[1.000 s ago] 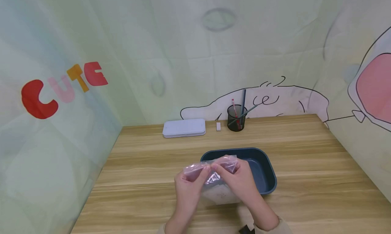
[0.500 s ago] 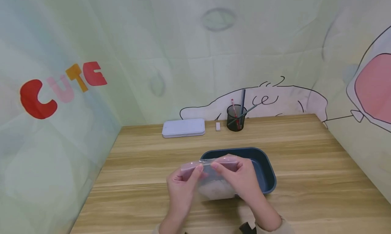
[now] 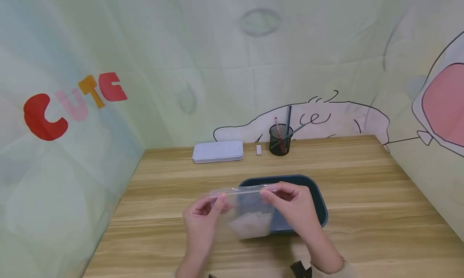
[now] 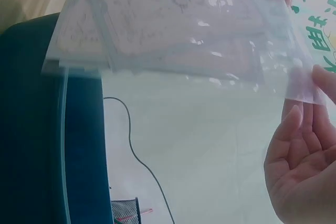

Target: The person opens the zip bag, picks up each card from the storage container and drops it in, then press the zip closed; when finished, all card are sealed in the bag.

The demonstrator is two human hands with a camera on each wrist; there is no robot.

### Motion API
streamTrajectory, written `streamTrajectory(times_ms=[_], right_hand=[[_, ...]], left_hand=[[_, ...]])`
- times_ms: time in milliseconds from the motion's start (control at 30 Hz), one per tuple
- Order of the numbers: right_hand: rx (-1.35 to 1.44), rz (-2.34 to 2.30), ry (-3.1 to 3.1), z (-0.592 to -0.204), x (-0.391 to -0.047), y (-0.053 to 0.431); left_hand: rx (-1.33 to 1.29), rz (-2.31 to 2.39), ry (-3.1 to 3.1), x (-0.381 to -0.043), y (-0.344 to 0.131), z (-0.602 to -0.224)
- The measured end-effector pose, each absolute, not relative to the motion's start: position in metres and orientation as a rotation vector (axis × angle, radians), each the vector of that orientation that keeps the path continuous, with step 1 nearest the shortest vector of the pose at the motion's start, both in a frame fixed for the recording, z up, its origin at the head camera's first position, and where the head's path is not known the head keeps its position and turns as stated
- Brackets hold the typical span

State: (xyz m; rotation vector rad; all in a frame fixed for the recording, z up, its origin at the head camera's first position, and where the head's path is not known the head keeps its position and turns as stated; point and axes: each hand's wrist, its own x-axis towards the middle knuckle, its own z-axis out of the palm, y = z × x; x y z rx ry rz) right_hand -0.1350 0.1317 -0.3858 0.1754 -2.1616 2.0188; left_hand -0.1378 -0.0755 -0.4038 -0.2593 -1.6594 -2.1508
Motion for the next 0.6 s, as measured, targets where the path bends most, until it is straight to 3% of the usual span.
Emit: streamTrajectory(times_ms=[433, 600], right_hand=[[0.4, 2.027, -2.254, -0.386, -0.131, 0.136], [0.317, 2.071, -2.199, -0.386, -0.13, 0.132]], left_hand=[[-0.32, -2.081, -1.772, -0.132, -0.109, -0.399], [-0.357, -2.066, -1.792, -0.129, -0.117, -0.398]])
